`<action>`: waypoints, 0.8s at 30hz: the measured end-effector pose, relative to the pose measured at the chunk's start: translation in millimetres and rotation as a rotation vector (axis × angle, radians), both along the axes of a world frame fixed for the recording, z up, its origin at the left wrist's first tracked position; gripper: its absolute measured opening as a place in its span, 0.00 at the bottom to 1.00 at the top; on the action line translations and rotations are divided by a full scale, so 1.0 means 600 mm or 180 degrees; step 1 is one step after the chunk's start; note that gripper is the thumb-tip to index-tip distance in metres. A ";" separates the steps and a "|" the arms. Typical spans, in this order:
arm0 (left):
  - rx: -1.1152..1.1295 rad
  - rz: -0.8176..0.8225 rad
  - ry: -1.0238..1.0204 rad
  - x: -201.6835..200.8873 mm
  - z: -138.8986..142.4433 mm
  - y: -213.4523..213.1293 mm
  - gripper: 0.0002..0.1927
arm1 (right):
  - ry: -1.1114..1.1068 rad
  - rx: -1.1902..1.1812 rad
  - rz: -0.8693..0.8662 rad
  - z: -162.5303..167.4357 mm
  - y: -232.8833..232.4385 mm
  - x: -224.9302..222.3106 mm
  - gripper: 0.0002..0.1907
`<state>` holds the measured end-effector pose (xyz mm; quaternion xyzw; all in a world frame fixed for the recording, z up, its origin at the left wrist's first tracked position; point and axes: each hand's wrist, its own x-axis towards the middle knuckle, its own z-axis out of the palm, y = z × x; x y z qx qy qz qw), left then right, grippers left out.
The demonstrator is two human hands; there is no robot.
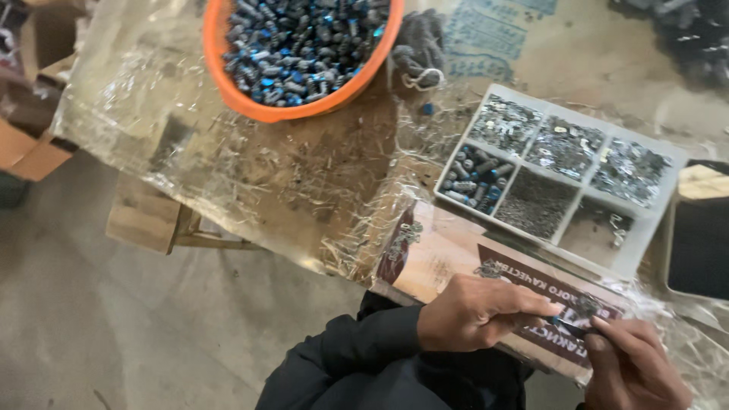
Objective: The person picks small metal components from an orange basket and a compartment box and fits them together by hand at a workbench, working on one assembly at a time and setting completed pieces aside.
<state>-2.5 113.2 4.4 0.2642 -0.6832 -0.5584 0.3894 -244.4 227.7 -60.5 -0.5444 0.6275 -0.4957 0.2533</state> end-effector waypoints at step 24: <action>-0.0243 -0.0342 -0.0171 0.033 -0.004 -0.024 0.17 | -0.1226 0.0615 -0.0070 0.114 -0.058 0.097 0.09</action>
